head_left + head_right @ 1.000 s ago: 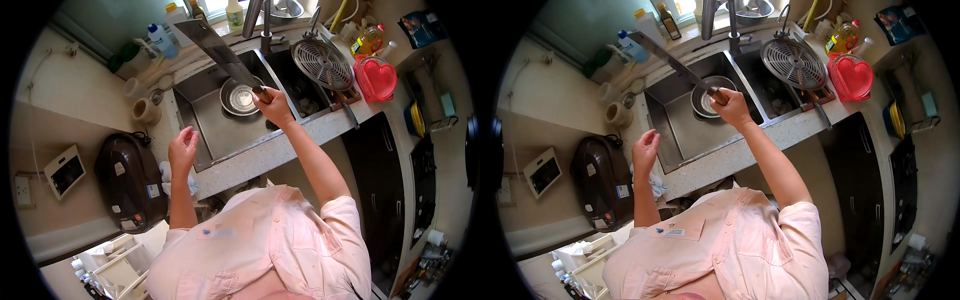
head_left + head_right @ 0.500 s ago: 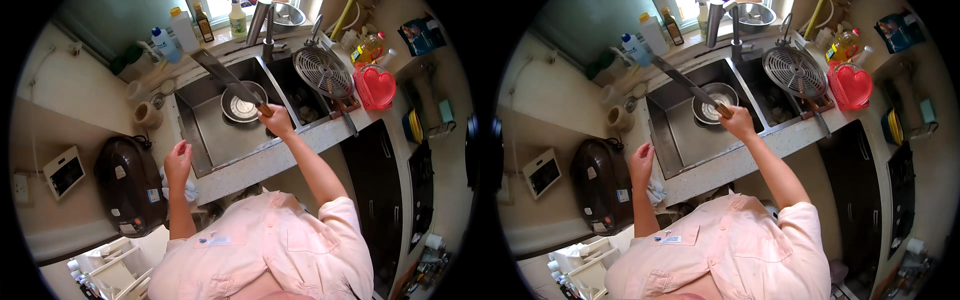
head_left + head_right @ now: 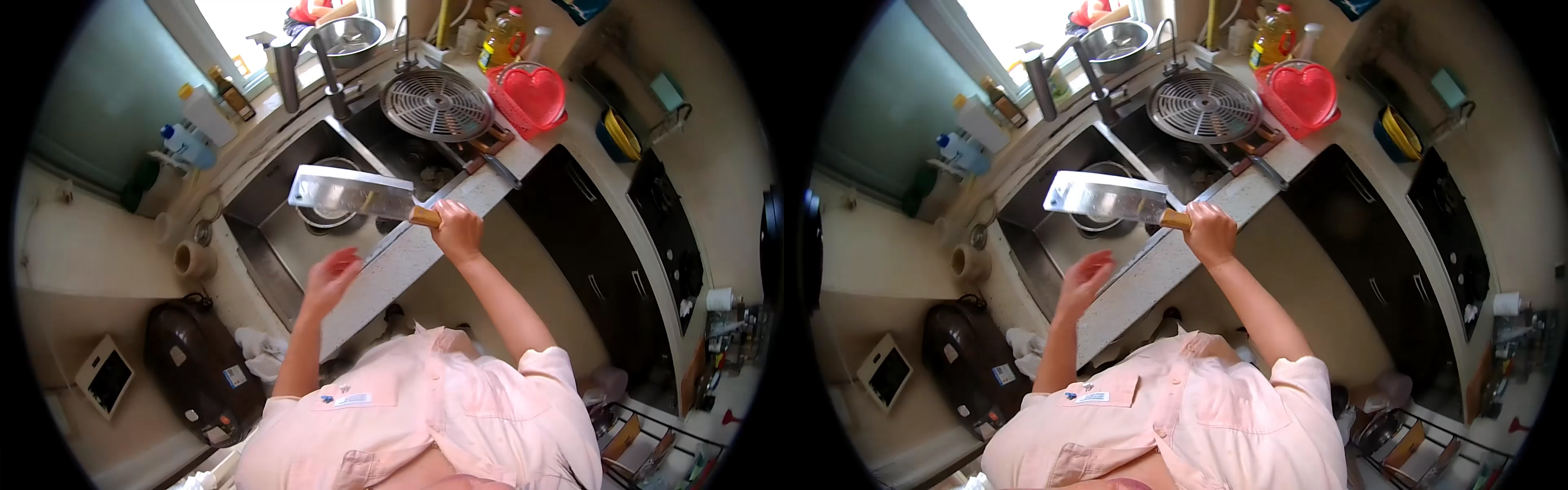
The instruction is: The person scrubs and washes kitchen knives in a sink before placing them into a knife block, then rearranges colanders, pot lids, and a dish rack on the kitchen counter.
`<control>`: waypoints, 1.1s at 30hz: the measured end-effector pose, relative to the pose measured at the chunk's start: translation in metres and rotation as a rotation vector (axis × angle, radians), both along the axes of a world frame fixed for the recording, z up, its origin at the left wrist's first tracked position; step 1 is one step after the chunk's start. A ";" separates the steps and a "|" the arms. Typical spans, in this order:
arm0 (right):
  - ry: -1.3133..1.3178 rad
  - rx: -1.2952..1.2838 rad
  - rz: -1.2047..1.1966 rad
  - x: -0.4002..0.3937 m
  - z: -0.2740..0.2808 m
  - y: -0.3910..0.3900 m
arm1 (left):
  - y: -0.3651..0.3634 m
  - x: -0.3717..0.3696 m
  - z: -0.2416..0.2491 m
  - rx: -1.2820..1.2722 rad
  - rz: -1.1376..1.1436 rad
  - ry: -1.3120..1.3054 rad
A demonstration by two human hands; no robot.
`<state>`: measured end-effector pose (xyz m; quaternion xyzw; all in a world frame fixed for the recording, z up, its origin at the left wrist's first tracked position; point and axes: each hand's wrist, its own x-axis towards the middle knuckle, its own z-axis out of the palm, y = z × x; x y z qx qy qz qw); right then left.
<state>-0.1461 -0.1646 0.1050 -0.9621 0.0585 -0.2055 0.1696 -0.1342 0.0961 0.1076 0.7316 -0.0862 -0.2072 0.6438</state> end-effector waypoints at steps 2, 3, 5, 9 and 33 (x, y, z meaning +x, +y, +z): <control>-0.066 -0.185 -0.047 -0.018 0.006 -0.017 | -0.047 -0.004 -0.005 -0.168 -0.177 0.162; -0.063 -0.235 -0.058 -0.028 0.008 -0.023 | -0.069 -0.007 -0.005 -0.217 -0.267 0.230; -0.055 -0.335 -0.083 -0.046 0.011 -0.035 | -0.112 -0.014 -0.006 -0.285 -0.282 0.344; -0.027 -0.443 -0.197 -0.073 0.009 -0.058 | -0.170 -0.028 -0.035 -0.597 -0.162 0.880; -0.297 0.635 -1.259 -0.493 -0.033 -0.237 | -0.470 -0.115 -0.065 0.646 -1.455 -0.838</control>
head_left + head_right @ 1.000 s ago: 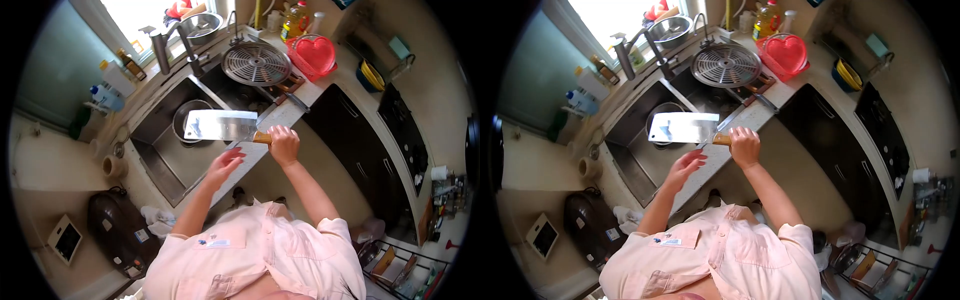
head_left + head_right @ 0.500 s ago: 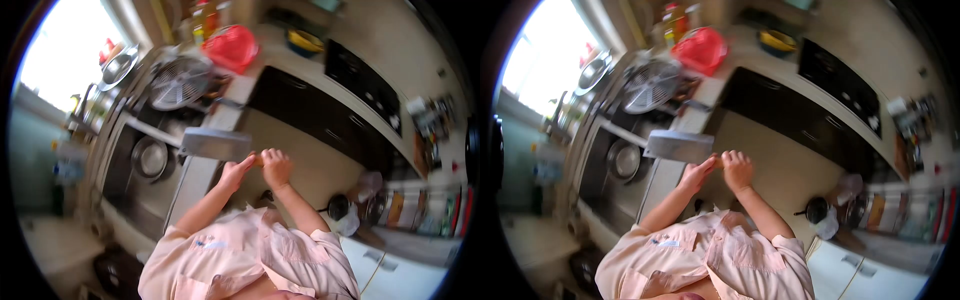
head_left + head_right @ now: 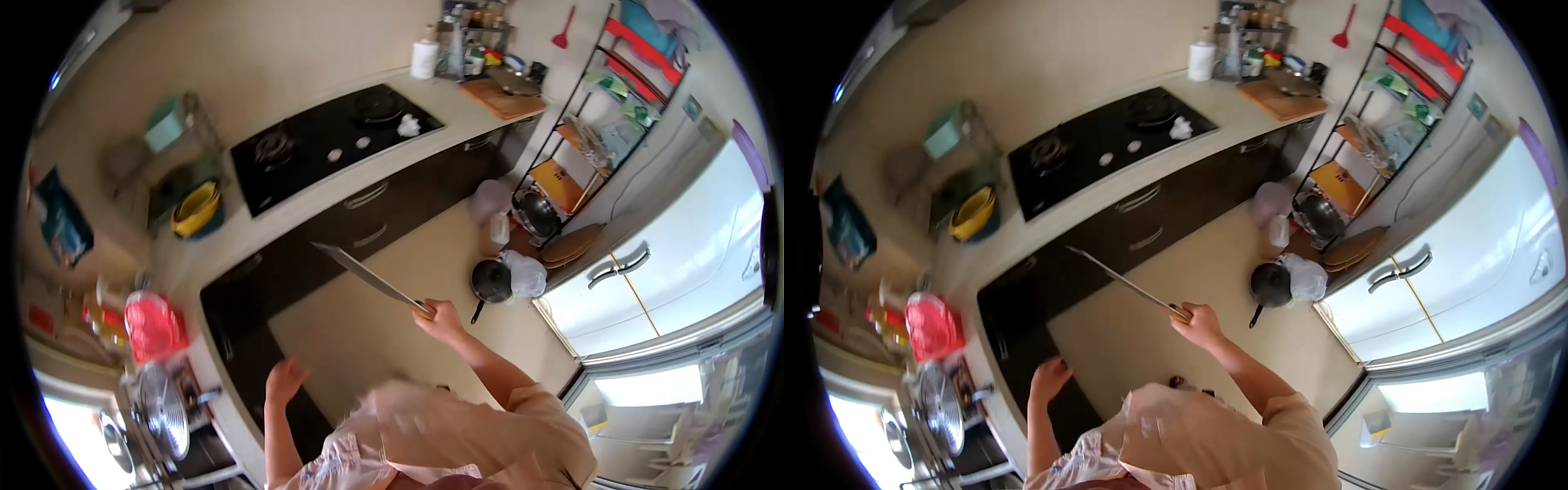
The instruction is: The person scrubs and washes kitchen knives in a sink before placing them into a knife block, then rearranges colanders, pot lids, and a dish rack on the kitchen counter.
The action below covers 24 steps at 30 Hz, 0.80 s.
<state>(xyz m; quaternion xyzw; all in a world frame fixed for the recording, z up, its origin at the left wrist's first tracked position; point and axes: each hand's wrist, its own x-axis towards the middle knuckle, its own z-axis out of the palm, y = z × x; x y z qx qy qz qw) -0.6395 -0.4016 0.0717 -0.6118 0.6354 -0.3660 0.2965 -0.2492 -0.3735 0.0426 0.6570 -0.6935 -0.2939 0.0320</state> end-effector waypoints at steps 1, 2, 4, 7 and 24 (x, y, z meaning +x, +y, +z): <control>0.023 -0.001 -0.064 -0.020 -0.009 -0.009 | 0.003 0.011 -0.015 -0.052 -0.013 -0.138; 0.057 -0.009 -0.127 -0.039 -0.002 -0.019 | -0.005 0.013 -0.018 -0.117 -0.021 -0.262; 0.231 -0.027 -0.247 -0.070 -0.011 -0.036 | -0.035 -0.006 -0.007 -0.150 0.099 0.134; 0.466 0.127 -0.405 -0.114 -0.013 -0.074 | -0.111 -0.064 0.014 -0.437 -0.138 0.146; 0.923 0.289 -0.571 -0.308 0.110 -0.175 | -0.410 -0.529 0.070 -0.989 -1.281 0.524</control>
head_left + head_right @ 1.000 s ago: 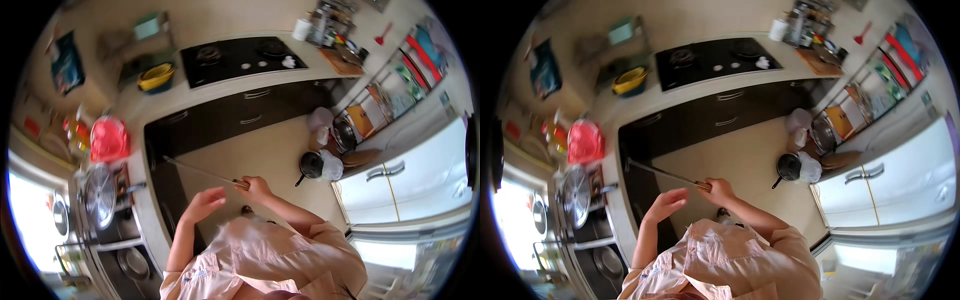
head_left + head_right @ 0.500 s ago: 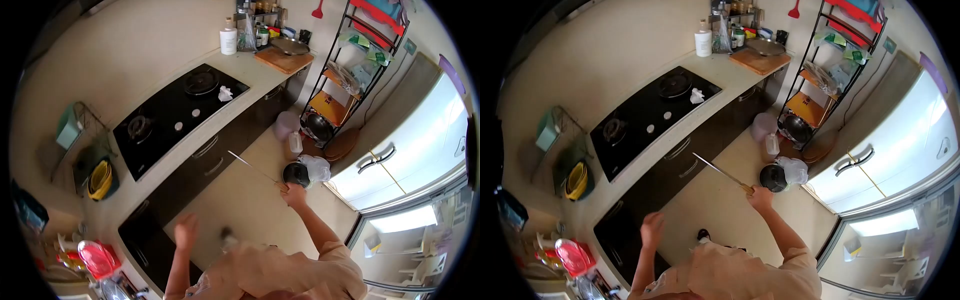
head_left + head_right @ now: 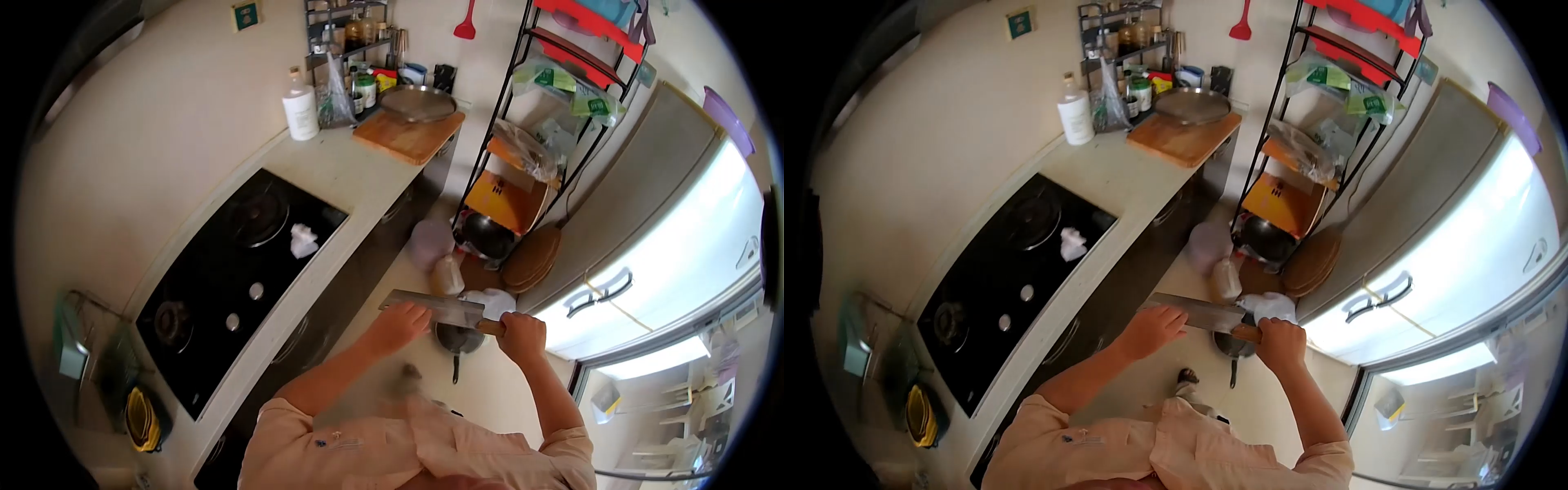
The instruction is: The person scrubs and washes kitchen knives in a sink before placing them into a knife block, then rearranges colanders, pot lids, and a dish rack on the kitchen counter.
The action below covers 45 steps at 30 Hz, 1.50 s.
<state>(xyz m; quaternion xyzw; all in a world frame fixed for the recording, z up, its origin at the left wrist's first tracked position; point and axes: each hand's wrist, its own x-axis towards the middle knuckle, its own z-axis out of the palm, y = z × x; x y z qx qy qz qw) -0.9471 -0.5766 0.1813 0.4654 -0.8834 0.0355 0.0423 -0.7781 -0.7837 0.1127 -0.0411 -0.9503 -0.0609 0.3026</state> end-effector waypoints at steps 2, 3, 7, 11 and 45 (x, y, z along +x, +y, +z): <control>0.048 -0.037 0.071 -0.040 0.012 -0.023 | -0.024 -0.039 -0.002 -0.024 0.035 0.037; 0.062 0.064 0.106 -0.056 0.033 -0.040 | -0.039 -0.059 0.002 -0.012 0.011 0.055; -0.062 0.046 0.260 -0.134 0.087 -0.100 | -0.097 -0.129 0.031 0.136 -0.027 0.135; -0.028 -0.095 0.346 -0.206 0.151 -0.164 | -0.150 -0.174 0.048 0.401 0.063 0.277; -0.725 -0.800 0.240 -0.466 0.251 -0.615 | -0.442 -0.483 0.136 0.822 0.212 0.490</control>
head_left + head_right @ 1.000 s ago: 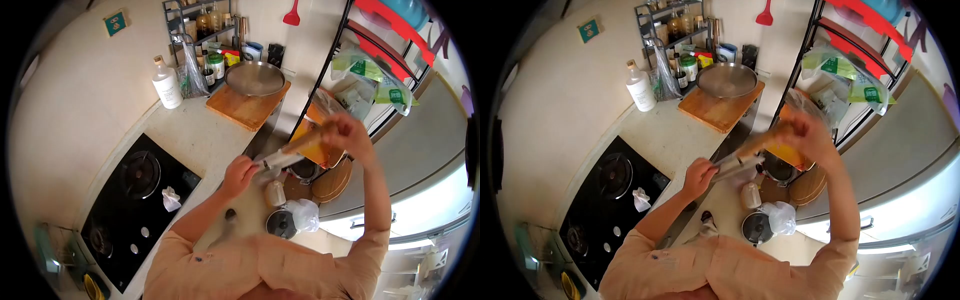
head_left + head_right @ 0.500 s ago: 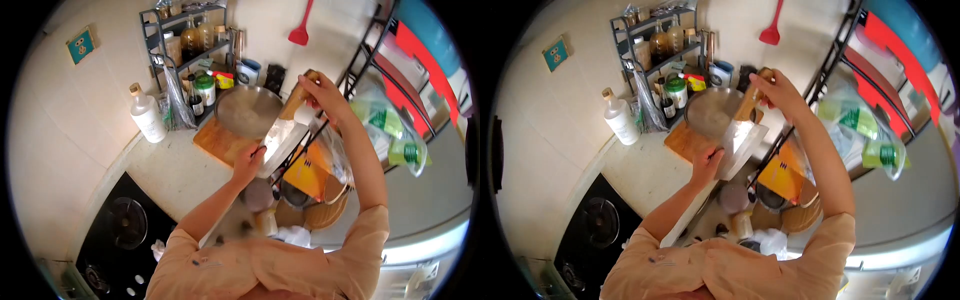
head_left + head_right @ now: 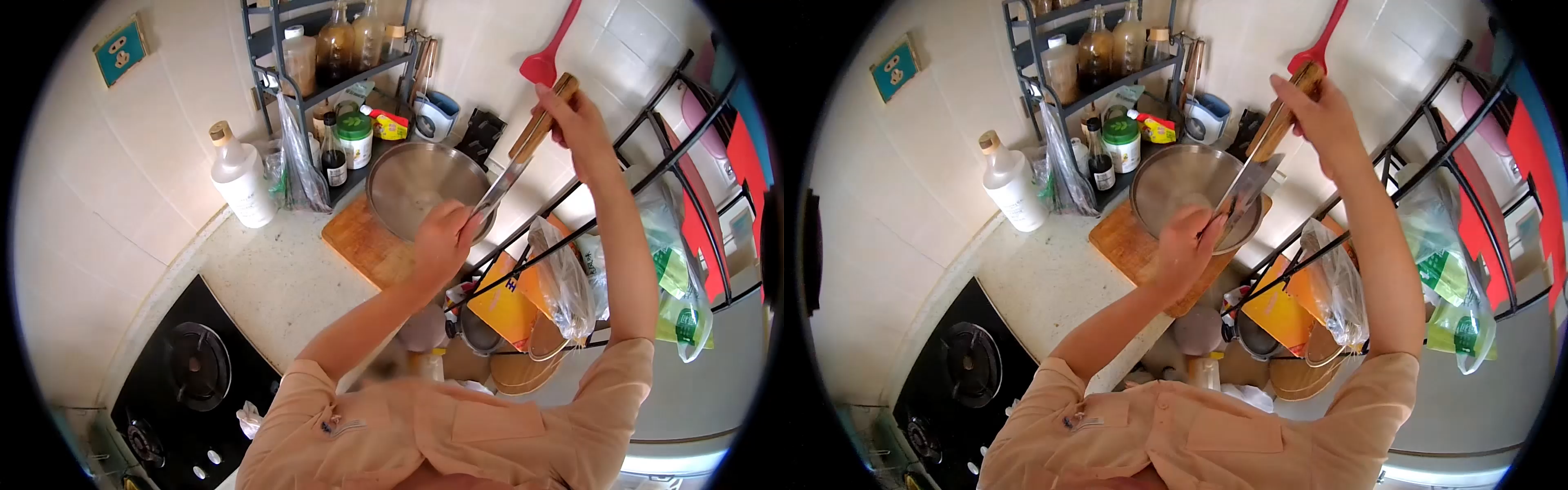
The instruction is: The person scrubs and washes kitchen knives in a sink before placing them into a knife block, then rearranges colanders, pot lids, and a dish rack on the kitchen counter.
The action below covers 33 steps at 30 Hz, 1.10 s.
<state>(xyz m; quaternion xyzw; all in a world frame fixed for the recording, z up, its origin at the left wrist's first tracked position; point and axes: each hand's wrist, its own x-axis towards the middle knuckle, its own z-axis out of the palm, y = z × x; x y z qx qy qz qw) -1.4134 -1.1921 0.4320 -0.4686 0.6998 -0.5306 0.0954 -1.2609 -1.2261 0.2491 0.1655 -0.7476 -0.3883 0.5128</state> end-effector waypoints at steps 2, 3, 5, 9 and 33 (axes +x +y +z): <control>0.103 -0.057 -0.039 -0.006 0.006 -0.011 | -0.011 0.002 0.003 -0.023 0.009 0.017; 0.156 -0.082 -0.055 -0.009 0.011 -0.016 | -0.014 0.002 0.005 -0.039 0.028 0.037; 0.194 -0.109 -0.137 -0.024 0.024 -0.024 | -0.023 0.005 0.004 -0.051 0.048 0.013; 0.303 -0.255 -0.263 -0.048 0.048 -0.055 | -0.052 0.022 -0.008 -0.084 0.139 -0.088; 0.649 -0.152 -0.621 -0.250 -0.017 -0.275 | -0.042 0.128 -0.133 0.506 0.496 -0.394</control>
